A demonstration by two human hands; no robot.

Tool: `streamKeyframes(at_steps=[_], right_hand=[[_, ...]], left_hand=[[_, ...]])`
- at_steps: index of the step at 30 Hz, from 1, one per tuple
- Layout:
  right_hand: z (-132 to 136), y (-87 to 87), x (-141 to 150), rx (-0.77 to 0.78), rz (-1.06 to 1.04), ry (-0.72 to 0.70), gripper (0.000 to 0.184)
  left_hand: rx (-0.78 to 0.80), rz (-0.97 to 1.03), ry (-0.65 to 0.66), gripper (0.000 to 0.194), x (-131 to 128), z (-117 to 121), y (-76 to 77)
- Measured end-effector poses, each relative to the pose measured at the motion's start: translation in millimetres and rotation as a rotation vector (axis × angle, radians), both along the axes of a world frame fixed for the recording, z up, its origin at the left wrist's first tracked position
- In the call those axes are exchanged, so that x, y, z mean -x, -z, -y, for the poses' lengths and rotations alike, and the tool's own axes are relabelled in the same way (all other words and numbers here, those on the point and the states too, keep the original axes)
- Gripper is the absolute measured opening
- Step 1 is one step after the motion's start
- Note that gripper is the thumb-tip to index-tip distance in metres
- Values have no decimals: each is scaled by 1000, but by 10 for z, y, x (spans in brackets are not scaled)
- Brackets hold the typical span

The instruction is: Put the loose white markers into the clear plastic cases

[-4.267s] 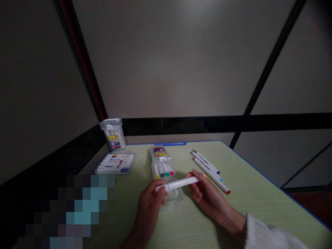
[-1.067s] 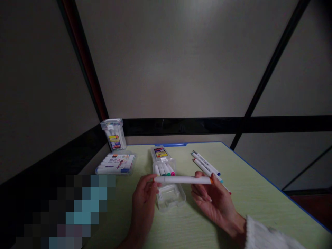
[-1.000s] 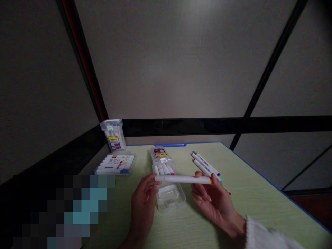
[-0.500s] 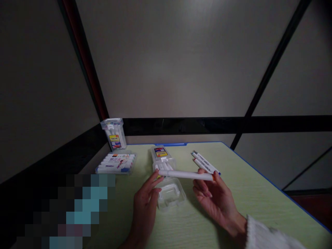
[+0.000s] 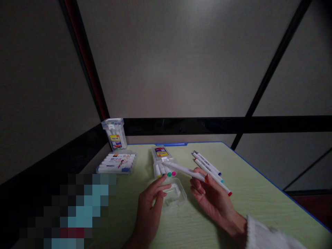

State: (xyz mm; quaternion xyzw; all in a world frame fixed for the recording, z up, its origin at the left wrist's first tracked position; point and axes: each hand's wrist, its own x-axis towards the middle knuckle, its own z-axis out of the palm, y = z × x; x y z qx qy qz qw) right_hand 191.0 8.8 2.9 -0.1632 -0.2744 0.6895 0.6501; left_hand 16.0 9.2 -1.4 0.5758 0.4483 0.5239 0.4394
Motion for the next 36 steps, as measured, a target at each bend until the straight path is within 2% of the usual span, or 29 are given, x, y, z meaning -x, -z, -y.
streamKeyframes(at_steps=[8,12,18,26,31,36], right_hand=[[-17,39,26,52,10,-62,28],[-4,12,56,80,57,-57,29],[0,-2,95,50,122,-50,29],[25,-17,102,82,124,-83,33],[30,-44,118,82,109,-105,31],[3,7,121,60,131,-105,32]], left_hand=[[-80,12,35,33,-8,8,37],[-67,13,43,30,-14,2,54],[-94,-38,92,29,-9,24,40],[-326,-181,197,50,21,106,60],[-355,-217,262,59,19,120,65],[-339,-227,306,63,11,135,44]])
